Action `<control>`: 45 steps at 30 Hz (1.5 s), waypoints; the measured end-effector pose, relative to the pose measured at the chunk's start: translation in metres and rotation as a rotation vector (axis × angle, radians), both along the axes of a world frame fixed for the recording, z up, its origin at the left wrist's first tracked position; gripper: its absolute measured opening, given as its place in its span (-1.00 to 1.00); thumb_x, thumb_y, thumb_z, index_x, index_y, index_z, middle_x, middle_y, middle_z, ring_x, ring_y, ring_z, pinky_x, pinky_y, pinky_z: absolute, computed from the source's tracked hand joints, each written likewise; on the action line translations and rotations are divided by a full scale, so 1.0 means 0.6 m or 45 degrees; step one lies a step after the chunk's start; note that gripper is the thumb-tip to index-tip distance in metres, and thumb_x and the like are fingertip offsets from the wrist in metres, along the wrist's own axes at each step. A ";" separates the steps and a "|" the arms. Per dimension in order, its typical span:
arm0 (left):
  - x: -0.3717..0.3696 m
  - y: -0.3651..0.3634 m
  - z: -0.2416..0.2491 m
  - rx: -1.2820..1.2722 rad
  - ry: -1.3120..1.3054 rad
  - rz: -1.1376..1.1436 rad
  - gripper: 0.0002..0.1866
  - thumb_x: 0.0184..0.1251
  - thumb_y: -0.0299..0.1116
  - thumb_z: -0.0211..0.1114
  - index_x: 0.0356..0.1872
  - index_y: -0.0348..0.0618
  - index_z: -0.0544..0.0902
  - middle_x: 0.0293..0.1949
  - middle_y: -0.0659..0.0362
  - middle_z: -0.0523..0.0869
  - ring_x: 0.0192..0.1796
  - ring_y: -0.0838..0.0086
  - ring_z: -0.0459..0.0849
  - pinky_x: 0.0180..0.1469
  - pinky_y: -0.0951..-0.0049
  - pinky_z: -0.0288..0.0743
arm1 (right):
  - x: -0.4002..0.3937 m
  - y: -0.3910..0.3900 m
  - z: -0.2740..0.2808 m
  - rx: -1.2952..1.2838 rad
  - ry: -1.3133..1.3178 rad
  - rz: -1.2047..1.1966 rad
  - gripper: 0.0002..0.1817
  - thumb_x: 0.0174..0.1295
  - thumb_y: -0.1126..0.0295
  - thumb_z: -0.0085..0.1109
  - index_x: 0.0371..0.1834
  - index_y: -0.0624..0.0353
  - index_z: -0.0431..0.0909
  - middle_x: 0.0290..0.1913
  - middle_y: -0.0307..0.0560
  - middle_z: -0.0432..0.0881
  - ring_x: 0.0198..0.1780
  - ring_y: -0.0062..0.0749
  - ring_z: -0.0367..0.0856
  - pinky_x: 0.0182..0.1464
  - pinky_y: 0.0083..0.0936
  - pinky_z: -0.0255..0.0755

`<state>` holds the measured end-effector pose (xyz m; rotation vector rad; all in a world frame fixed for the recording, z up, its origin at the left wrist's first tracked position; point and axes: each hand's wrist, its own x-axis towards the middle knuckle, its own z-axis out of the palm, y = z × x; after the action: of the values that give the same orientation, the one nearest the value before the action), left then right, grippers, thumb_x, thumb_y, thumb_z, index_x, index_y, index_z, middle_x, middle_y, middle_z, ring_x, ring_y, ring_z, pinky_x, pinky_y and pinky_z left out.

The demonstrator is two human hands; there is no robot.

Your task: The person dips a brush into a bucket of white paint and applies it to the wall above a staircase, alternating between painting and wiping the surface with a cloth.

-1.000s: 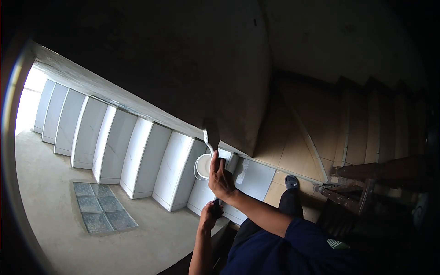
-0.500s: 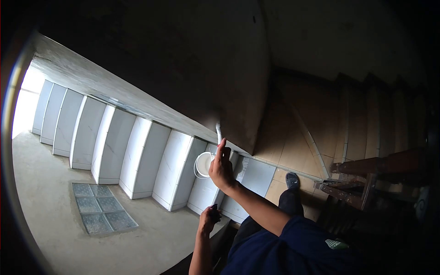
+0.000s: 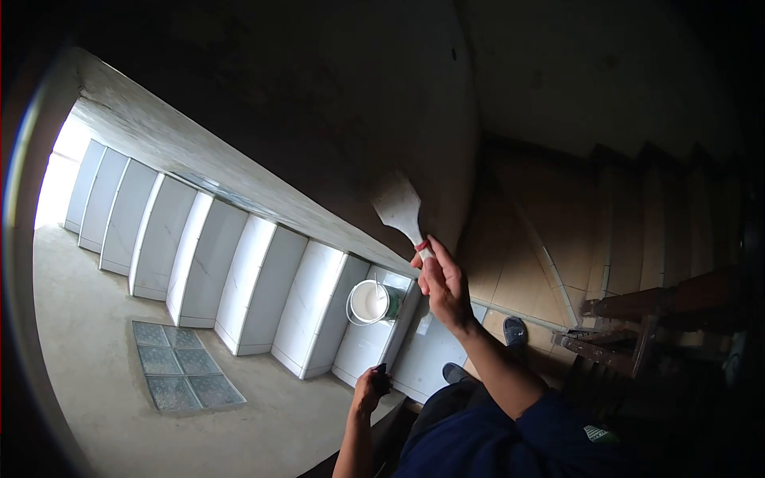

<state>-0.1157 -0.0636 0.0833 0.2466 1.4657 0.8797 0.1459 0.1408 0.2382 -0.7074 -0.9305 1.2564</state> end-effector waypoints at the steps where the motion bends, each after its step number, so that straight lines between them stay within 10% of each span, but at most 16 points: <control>1: 0.000 0.002 -0.002 -0.001 0.017 -0.016 -0.60 0.37 -0.24 -0.10 0.11 -0.27 0.41 -0.27 -0.04 0.66 -0.33 0.25 0.65 -0.33 0.31 0.52 | 0.019 0.028 0.037 -0.006 0.183 0.127 -0.65 0.46 0.32 -0.09 0.19 0.31 0.38 -0.33 -0.26 0.50 -0.55 -0.85 0.21 -0.53 -0.80 0.15; 5: 0.011 0.001 0.001 -0.008 0.019 -0.055 -0.59 0.33 -0.27 -0.06 0.13 -0.27 0.40 -0.23 -0.08 0.65 -0.29 0.20 0.65 -0.30 0.26 0.54 | 0.033 0.110 0.066 -0.156 0.273 0.437 -0.74 0.41 0.25 0.03 -0.21 0.24 0.57 -0.59 -0.39 0.40 -0.64 -0.87 0.12 -0.62 -0.79 -0.01; 9: 0.015 0.007 0.000 0.017 -0.006 -0.022 -0.58 0.31 -0.29 -0.04 0.14 -0.27 0.40 -0.21 -0.09 0.65 -0.27 0.18 0.66 -0.28 0.23 0.55 | 0.063 0.119 -0.121 -0.458 0.073 0.440 -0.73 0.34 0.21 0.15 -0.28 0.23 0.59 -0.64 -0.39 0.37 -0.72 -0.85 0.09 -0.71 -0.76 -0.10; 15: 0.032 0.042 0.019 0.048 -0.033 -0.028 -0.56 0.37 -0.27 -0.10 0.17 -0.32 0.41 -0.21 -0.06 0.66 -0.29 0.26 0.64 -0.27 0.31 0.55 | 0.136 0.131 -0.220 -0.742 -0.789 0.290 -0.72 0.30 0.26 0.10 -0.40 0.26 0.66 -0.65 -0.26 0.51 -0.54 -0.65 0.42 -0.47 -0.56 0.27; 20: 0.054 0.078 0.046 0.184 -0.025 -0.095 -0.57 0.35 -0.27 -0.02 0.16 -0.30 0.39 -0.23 -0.03 0.63 -0.28 0.28 0.63 -0.26 0.34 0.53 | 0.133 0.193 0.129 0.095 -0.946 0.040 -0.73 0.28 0.29 0.07 -0.40 0.26 0.66 -0.66 -0.23 0.52 -0.61 -0.61 0.44 -0.55 -0.55 0.27; 24: 0.068 0.097 0.076 0.276 -0.076 -0.049 -0.58 0.35 -0.26 -0.02 0.16 -0.27 0.40 -0.21 -0.04 0.63 -0.27 0.26 0.63 -0.25 0.32 0.53 | 0.168 0.148 0.472 0.147 -0.409 0.126 -0.78 0.27 0.35 0.05 -0.33 0.24 0.65 -0.68 -0.28 0.43 -0.72 -0.69 0.25 -0.67 -0.59 0.09; 28: 0.048 0.102 0.061 0.270 -0.095 -0.001 -0.58 0.37 -0.25 -0.06 0.16 -0.26 0.41 -0.21 -0.04 0.65 -0.27 0.25 0.64 -0.25 0.31 0.53 | 0.114 0.174 0.584 0.411 -0.018 0.205 -0.80 0.28 0.37 0.05 -0.38 0.24 0.60 -0.70 -0.32 0.36 -0.78 -0.74 0.08 -0.73 -0.63 -0.14; 38: 0.010 0.065 0.002 0.213 -0.130 0.011 -0.62 0.34 -0.22 -0.02 0.09 -0.19 0.40 -0.19 -0.07 0.63 -0.27 0.20 0.61 -0.25 0.28 0.50 | 0.091 0.117 0.035 -0.226 -0.126 0.449 -0.73 0.39 0.22 0.05 -0.31 0.19 0.57 -0.70 -0.47 0.25 -0.71 -0.87 0.08 -0.71 -0.77 -0.09; 45: 0.027 0.089 0.029 0.229 -0.142 0.007 -0.63 0.33 -0.19 0.02 0.06 -0.18 0.41 -0.22 -0.05 0.64 -0.28 0.23 0.62 -0.25 0.29 0.49 | 0.097 0.060 0.258 0.326 -0.330 -0.088 -0.77 0.41 0.32 0.02 -0.17 0.27 0.56 -0.62 -0.36 0.37 -0.53 -0.78 0.34 -0.44 -0.76 0.26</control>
<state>-0.0998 -0.0101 0.1007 0.3220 1.2859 1.0154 0.2039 0.1768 0.3929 -0.7015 -1.2443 0.9765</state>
